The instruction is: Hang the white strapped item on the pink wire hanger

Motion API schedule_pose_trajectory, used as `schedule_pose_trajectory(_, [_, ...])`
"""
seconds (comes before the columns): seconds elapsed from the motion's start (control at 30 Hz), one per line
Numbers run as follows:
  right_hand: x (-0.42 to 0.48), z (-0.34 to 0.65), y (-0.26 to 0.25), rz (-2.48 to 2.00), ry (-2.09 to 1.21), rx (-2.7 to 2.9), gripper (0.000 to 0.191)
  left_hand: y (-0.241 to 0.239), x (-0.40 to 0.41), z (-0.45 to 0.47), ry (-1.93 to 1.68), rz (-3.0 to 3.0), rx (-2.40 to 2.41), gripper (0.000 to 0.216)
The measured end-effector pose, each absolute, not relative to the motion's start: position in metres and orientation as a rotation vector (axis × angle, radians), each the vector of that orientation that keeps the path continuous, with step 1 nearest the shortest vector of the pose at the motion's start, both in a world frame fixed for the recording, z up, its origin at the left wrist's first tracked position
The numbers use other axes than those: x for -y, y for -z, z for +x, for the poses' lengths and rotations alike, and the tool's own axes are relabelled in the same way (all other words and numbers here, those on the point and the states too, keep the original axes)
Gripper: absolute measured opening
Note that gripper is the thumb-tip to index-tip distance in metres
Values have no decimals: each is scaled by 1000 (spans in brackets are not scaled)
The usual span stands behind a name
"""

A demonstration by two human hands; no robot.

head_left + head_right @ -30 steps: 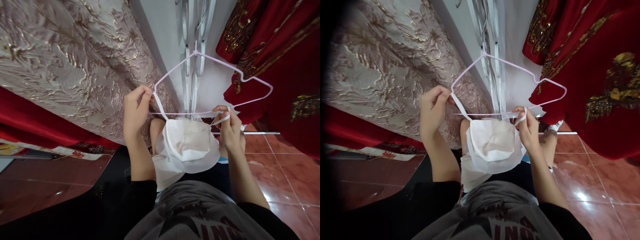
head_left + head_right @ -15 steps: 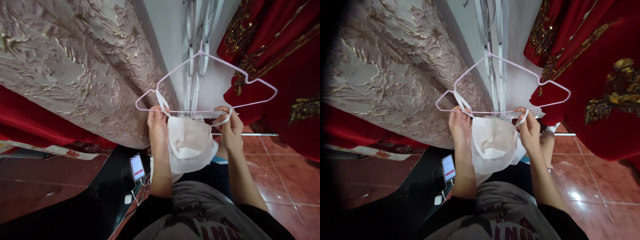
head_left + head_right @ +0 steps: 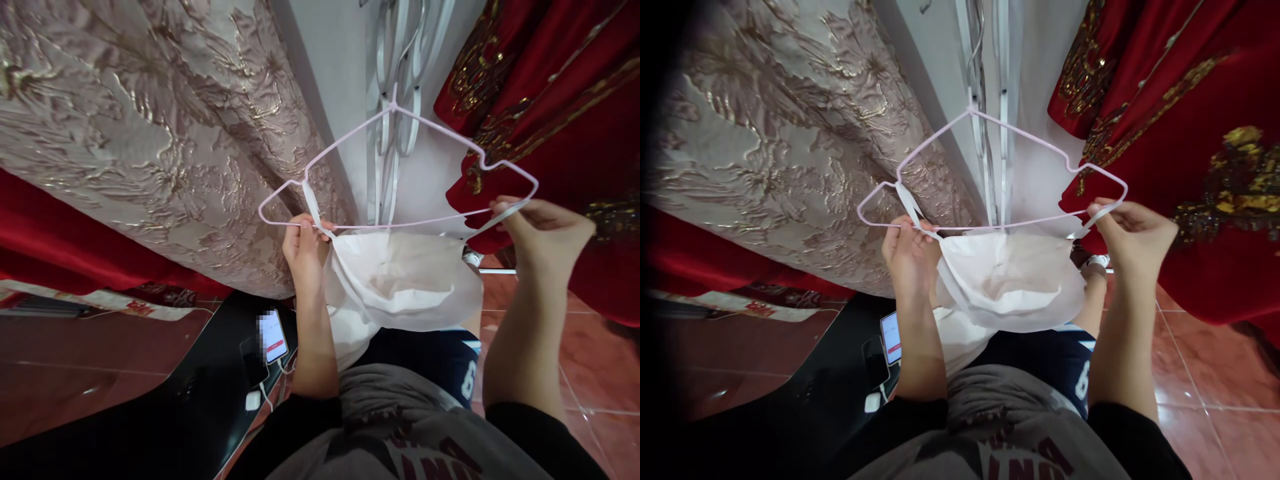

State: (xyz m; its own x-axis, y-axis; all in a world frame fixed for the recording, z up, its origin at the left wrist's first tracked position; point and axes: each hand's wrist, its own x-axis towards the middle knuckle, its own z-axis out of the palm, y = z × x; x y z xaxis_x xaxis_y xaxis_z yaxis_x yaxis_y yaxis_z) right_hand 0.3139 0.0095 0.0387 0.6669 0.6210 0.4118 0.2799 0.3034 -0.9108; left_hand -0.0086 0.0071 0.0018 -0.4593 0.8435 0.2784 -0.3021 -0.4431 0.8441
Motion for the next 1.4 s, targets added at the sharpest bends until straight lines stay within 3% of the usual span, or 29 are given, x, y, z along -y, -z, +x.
schedule_pose_trajectory(0.2, [-31, 322, -59, -1233, -282, 922, 16, -2, -9, -15, -1949, 925, -979, 41])
schedule_pose_trajectory(0.43, [-13, 296, -91, -1228, -210, 1365, 15, -8, -8, -21, -1935, 922, -935, 39])
schedule_pose_trajectory(0.6, [-8, 297, -90, -1136, 154, 1475, 33, -10, -1, -19, -1884, 857, -933, 34])
schedule_pose_trajectory(0.8, [11, 265, -57, -818, 555, 1430, 9, -13, 1, -16, -1870, 813, -914, 33])
schedule_pose_trajectory(0.87, [21, 250, -46, -828, 469, 1523, 13, -15, 1, -14, -1882, 812, -938, 33])
schedule_pose_trajectory(1.0, [37, 233, -30, -1021, -57, 1844, 37, -12, 0, -10, -1937, 839, -940, 34])
schedule_pose_trajectory(1.1, [39, 234, -22, -1080, -233, 1835, 28, -4, 5, -9, -1901, 905, -921, 34])
schedule_pose_trajectory(1.23, [32, 242, -15, -1109, -217, 1741, 20, -1, 23, -18, -1670, 1036, -1037, 40])
schedule_pose_trajectory(1.4, [25, 246, -14, -1112, -228, 1723, 8, -34, 53, -50, -1449, 1193, -1095, 39])
